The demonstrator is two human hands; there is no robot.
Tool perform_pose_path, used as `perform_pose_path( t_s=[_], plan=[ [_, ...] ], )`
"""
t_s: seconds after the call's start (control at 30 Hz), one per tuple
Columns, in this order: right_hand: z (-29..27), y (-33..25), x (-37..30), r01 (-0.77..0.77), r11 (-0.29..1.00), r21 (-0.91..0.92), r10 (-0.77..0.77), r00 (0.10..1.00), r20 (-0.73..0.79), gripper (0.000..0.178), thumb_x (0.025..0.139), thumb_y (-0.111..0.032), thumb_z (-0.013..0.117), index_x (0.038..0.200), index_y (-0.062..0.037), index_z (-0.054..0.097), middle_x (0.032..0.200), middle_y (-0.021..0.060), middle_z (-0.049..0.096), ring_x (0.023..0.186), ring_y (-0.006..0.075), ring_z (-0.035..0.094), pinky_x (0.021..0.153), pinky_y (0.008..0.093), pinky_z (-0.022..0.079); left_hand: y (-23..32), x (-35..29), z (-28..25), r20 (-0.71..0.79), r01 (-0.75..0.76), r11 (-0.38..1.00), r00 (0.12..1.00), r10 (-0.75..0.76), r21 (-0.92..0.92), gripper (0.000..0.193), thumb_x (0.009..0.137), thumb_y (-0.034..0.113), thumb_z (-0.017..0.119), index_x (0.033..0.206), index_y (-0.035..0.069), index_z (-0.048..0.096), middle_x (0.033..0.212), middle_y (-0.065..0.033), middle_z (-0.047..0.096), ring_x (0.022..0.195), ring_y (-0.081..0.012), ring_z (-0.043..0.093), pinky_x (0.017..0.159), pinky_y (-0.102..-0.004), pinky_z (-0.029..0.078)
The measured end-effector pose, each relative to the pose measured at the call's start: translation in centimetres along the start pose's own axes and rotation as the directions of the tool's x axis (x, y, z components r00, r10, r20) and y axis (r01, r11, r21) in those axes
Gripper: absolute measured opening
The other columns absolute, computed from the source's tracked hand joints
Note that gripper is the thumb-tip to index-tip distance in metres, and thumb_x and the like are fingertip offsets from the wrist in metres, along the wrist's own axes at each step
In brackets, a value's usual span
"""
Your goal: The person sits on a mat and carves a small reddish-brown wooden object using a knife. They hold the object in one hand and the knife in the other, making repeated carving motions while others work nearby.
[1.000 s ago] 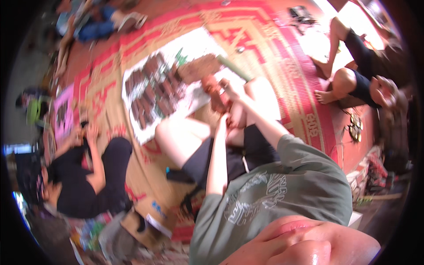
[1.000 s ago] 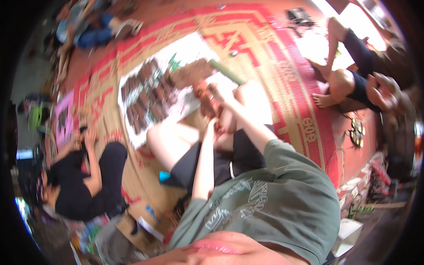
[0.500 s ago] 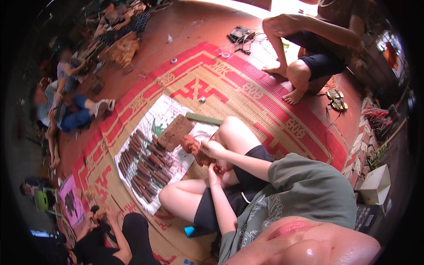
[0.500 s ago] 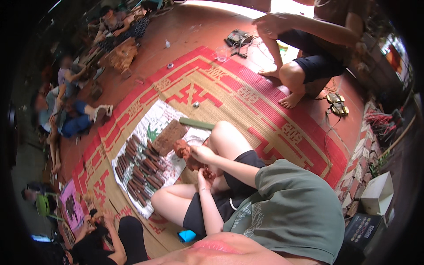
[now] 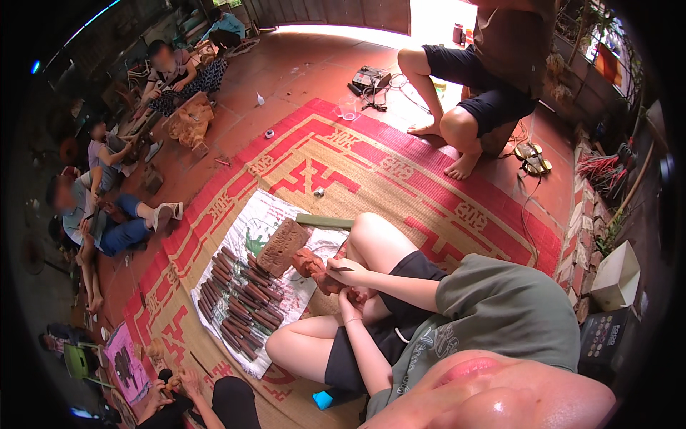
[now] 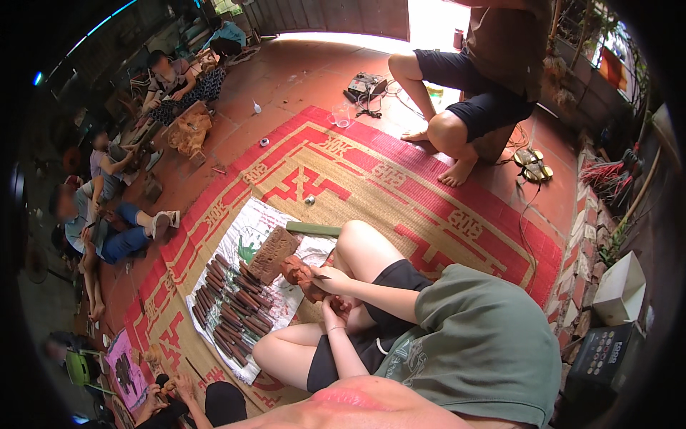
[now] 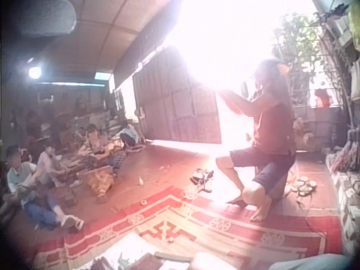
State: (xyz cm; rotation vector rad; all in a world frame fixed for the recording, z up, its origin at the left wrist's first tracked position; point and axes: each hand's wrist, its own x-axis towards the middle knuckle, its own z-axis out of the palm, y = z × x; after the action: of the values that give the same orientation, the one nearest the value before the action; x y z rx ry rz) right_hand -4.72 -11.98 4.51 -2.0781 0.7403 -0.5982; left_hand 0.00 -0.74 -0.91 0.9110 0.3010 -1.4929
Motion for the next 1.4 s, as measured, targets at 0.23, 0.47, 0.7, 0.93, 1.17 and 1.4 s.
perform_pose_path(
  t_s=[0.23, 0.47, 0.7, 0.93, 1.17, 1.4],
  plan=[
    [0.0, 1.1, -0.2, 0.008, 0.999, 0.042, -0.008, 1.0, -0.02, 0.014, 0.086, -0.016, 0.051, 0.086, -0.0016, 0.049, 0.071, 0.0178, 0.057, 0.068, 0.0324, 0.059, 0.06, 0.0377, 0.045, 0.1, -1.1, 1.0, -0.04, -0.01, 1.0, 0.999, 0.01, -0.002, 0.013, 0.071, 0.019, 0.059, 0.062, 0.01, 0.054, 0.054, -0.0013, 0.051, 0.043, -0.014, 0.043, 0.058, -0.0323, 0.05],
    [0.4, 1.2, -0.3, -0.041, 0.999, -0.004, 0.041, 0.999, -0.006, 0.016, 0.085, -0.017, 0.052, 0.086, -0.0022, 0.049, 0.072, 0.0174, 0.058, 0.069, 0.032, 0.059, 0.061, 0.0369, 0.046, 0.4, -1.1, 1.1, -0.017, -0.007, 1.0, 1.0, 0.007, -0.008, 0.014, 0.071, 0.02, 0.06, 0.062, 0.01, 0.055, 0.054, -0.0015, 0.051, 0.043, -0.0143, 0.042, 0.059, -0.0325, 0.049],
    [0.9, 1.8, -0.4, -0.043, 0.999, -0.01, 0.043, 0.999, -0.011, 0.02, 0.085, -0.024, 0.049, 0.084, -0.0038, 0.047, 0.068, 0.0192, 0.057, 0.065, 0.0365, 0.058, 0.058, 0.0438, 0.044, 0.3, -1.0, 1.0, -0.033, -0.004, 1.0, 0.999, 0.003, -0.006, 0.015, 0.072, 0.02, 0.06, 0.063, 0.01, 0.054, 0.054, -0.0007, 0.049, 0.043, -0.0137, 0.041, 0.061, -0.0331, 0.05],
    [0.0, 1.4, -0.8, -0.006, 0.997, -0.074, 0.002, 0.999, -0.054, 0.017, 0.083, -0.021, 0.055, 0.086, -0.0041, 0.052, 0.069, 0.0169, 0.058, 0.065, 0.0317, 0.06, 0.057, 0.0387, 0.046, 0.1, -0.8, 0.8, -0.029, -0.005, 1.0, 1.0, 0.004, -0.013, 0.012, 0.072, 0.019, 0.058, 0.063, 0.01, 0.053, 0.054, -0.0005, 0.049, 0.044, -0.0134, 0.041, 0.06, -0.0327, 0.05],
    [-0.3, 0.8, -0.4, 0.074, 0.997, -0.005, -0.074, 0.993, -0.088, 0.016, 0.08, -0.019, 0.06, 0.084, -0.0042, 0.059, 0.068, 0.0147, 0.059, 0.063, 0.0279, 0.06, 0.056, 0.0345, 0.047, -0.7, 2.6, -2.1, 0.015, 0.024, 0.999, 1.0, -0.024, -0.03, 0.014, 0.072, 0.018, 0.058, 0.062, 0.011, 0.052, 0.053, -0.0014, 0.049, 0.044, -0.0138, 0.043, 0.058, -0.0328, 0.05],
    [-1.3, -0.3, 0.5, -0.038, 0.903, 0.428, 0.061, 0.997, -0.04, 0.014, 0.068, -0.005, 0.069, 0.075, 0.002, 0.06, 0.061, 0.0092, 0.058, 0.06, 0.0132, 0.055, 0.056, 0.0305, 0.045, 0.0, -0.7, 1.4, -0.04, 0.012, 1.0, 0.999, -0.013, -0.009, 0.011, 0.07, 0.016, 0.059, 0.062, 0.011, 0.052, 0.052, -0.0008, 0.05, 0.042, -0.0139, 0.042, 0.057, -0.0325, 0.05]
  ],
)
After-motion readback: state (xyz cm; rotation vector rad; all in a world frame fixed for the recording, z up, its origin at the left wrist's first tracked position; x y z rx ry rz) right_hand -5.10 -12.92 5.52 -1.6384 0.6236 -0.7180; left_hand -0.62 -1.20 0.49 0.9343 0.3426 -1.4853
